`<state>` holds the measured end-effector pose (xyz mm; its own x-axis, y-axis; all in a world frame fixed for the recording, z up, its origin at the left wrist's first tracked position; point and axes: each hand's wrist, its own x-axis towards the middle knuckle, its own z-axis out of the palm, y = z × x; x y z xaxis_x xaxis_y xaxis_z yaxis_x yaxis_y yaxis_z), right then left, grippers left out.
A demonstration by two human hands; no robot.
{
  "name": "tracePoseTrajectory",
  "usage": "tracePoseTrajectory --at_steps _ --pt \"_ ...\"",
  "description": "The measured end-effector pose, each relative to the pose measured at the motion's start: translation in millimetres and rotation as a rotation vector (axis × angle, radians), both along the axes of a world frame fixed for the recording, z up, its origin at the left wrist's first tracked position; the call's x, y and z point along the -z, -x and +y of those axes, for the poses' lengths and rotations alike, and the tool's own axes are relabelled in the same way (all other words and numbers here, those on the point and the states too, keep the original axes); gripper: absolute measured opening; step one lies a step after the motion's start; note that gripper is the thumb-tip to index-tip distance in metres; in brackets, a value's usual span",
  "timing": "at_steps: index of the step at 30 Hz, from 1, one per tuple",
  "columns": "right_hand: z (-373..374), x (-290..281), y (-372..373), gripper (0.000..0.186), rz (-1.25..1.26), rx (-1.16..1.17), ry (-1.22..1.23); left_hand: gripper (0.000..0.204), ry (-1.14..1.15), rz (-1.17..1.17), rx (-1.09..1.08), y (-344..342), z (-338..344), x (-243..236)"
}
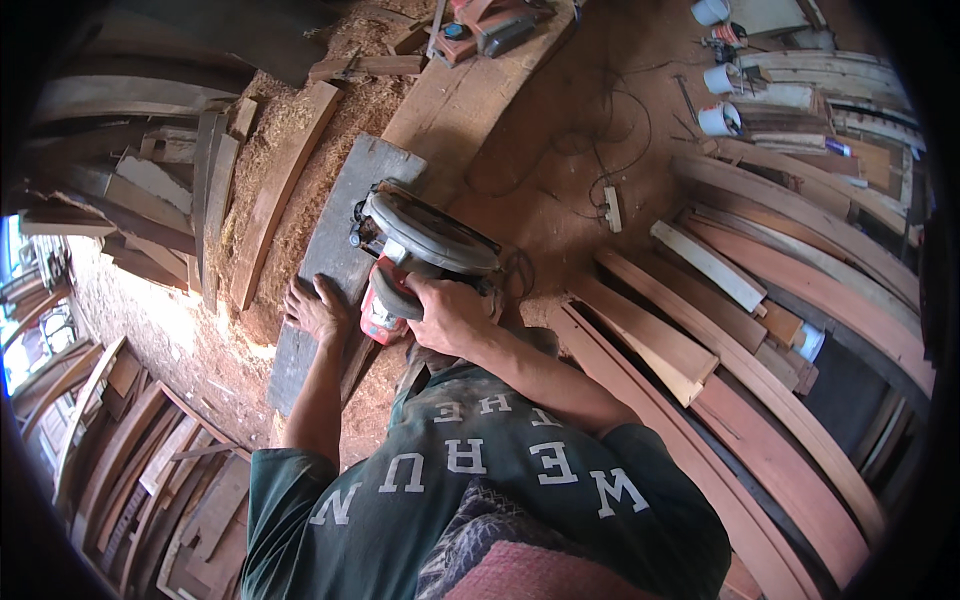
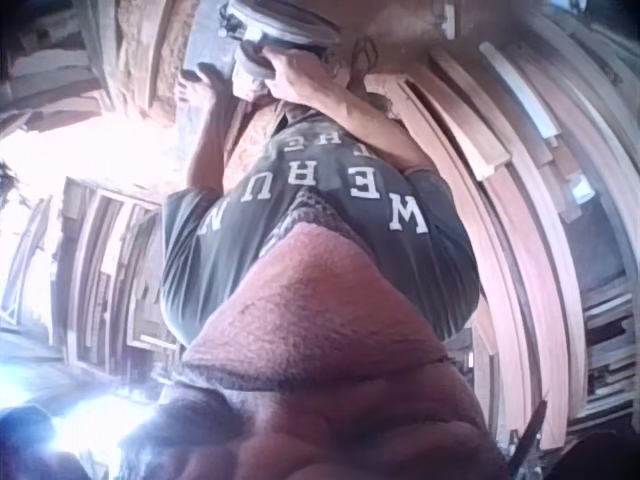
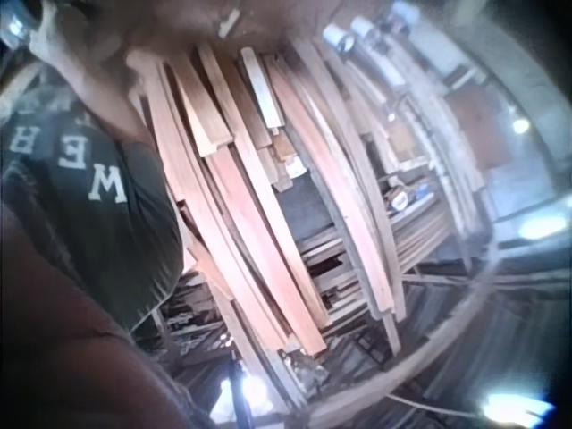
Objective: The person uses a circular saw to cut a wooden beam and then smooths its surfaces with an electric hand planer, using a try square to check for squareness.
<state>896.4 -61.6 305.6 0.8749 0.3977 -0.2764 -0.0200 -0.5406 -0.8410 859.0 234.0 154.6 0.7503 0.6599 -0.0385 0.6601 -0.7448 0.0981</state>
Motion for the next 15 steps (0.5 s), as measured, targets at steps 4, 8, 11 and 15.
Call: tracePoseTrajectory --at_steps 4,8,11,15 --pt "6.7 -4.1 -6.3 0.045 -0.016 -0.005 0.001 0.072 0.023 0.009 -0.025 -1.3 -0.5 -1.8" --pt "14.5 -0.4 -11.7 0.045 -0.026 -0.004 0.001 0.071 0.017 -0.003 -0.032 -1.0 -0.1 0.3" --pt "21.5 1.0 -16.2 0.04 -0.025 -0.002 0.007 0.072 0.017 0.001 -0.031 1.7 3.8 6.7" --pt "28.8 2.0 -22.5 0.036 -0.049 0.0 -0.01 0.073 0.01 0.016 -0.016 6.1 12.9 18.6"
